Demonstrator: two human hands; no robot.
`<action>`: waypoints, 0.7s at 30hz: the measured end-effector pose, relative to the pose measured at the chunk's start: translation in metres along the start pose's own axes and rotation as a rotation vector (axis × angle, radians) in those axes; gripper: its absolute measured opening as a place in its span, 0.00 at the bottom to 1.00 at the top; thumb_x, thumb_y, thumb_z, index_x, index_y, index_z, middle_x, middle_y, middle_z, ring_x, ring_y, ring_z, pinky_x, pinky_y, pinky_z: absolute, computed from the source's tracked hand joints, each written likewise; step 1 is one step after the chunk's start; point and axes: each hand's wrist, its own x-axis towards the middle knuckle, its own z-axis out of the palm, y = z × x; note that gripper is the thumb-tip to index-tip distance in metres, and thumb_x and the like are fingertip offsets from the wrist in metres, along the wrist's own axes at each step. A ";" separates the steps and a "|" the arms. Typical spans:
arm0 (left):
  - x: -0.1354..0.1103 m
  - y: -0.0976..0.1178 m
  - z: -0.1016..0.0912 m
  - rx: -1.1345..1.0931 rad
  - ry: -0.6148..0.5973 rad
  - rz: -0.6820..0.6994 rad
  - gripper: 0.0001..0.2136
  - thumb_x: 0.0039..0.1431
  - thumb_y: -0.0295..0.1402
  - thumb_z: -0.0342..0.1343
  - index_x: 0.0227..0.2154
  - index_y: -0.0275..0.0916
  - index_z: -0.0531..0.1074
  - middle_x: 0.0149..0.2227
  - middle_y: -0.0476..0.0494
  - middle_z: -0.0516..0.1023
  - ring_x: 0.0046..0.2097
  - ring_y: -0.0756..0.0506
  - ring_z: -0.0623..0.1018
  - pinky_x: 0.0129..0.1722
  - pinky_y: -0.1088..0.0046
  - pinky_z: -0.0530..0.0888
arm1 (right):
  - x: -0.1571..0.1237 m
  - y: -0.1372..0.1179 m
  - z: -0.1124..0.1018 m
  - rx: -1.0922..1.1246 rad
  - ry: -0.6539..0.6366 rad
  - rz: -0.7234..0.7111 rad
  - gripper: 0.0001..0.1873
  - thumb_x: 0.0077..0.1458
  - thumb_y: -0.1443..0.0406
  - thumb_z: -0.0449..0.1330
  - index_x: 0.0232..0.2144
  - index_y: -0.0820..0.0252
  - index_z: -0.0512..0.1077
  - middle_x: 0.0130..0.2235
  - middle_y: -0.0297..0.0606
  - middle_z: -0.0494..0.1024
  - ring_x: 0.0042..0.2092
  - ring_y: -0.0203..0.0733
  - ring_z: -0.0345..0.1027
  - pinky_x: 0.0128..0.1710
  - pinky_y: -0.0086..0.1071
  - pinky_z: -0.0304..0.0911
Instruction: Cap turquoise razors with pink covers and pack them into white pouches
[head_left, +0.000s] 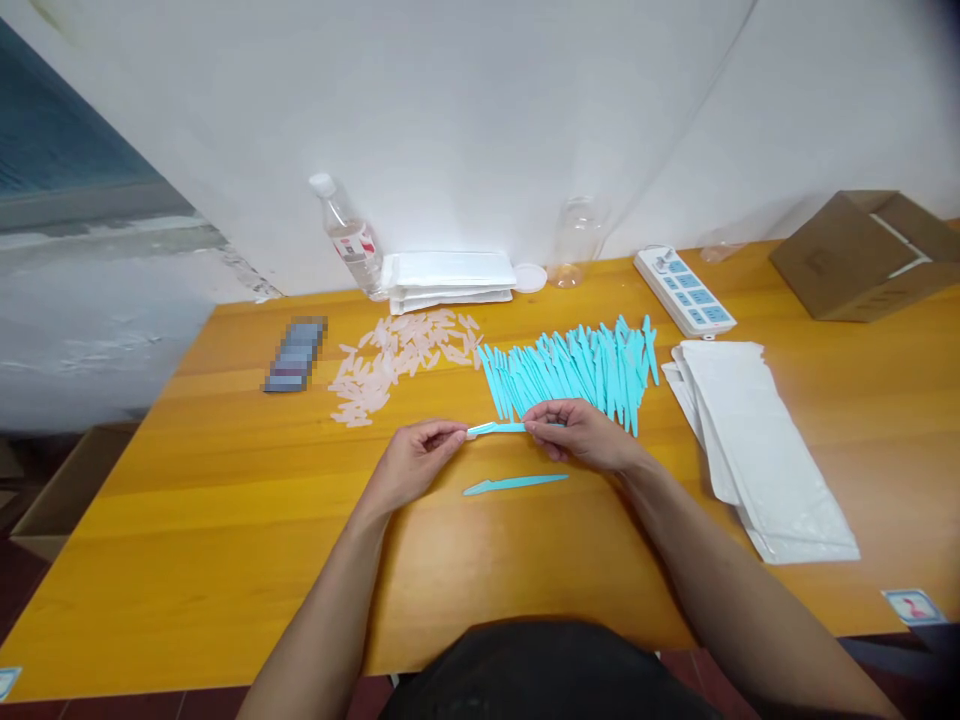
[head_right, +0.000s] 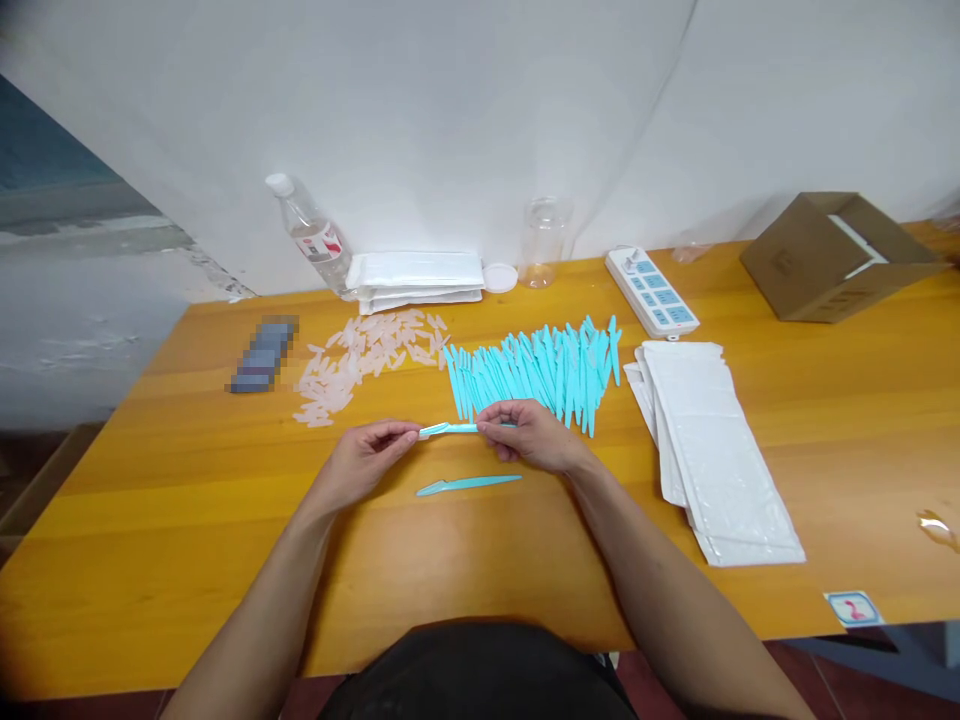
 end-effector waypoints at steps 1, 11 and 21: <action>0.000 0.000 -0.001 -0.003 0.009 0.003 0.19 0.60 0.49 0.60 0.42 0.39 0.82 0.42 0.42 0.84 0.41 0.44 0.80 0.43 0.70 0.75 | 0.000 0.000 -0.001 -0.001 0.000 -0.003 0.20 0.56 0.49 0.64 0.37 0.61 0.74 0.20 0.27 0.68 0.22 0.30 0.59 0.23 0.28 0.51; 0.001 0.006 0.008 -0.028 0.020 -0.006 0.20 0.59 0.50 0.60 0.42 0.38 0.81 0.41 0.41 0.84 0.42 0.42 0.81 0.43 0.67 0.76 | -0.003 -0.006 0.002 -0.031 0.008 0.016 0.22 0.54 0.47 0.64 0.36 0.60 0.74 0.20 0.27 0.68 0.22 0.32 0.60 0.23 0.28 0.53; -0.015 0.017 0.002 0.427 -0.263 0.194 0.12 0.65 0.39 0.55 0.33 0.42 0.81 0.30 0.46 0.79 0.33 0.46 0.76 0.35 0.71 0.70 | -0.013 -0.009 0.023 -0.521 -0.006 -0.167 0.10 0.50 0.58 0.67 0.22 0.56 0.80 0.27 0.37 0.79 0.31 0.41 0.69 0.31 0.33 0.56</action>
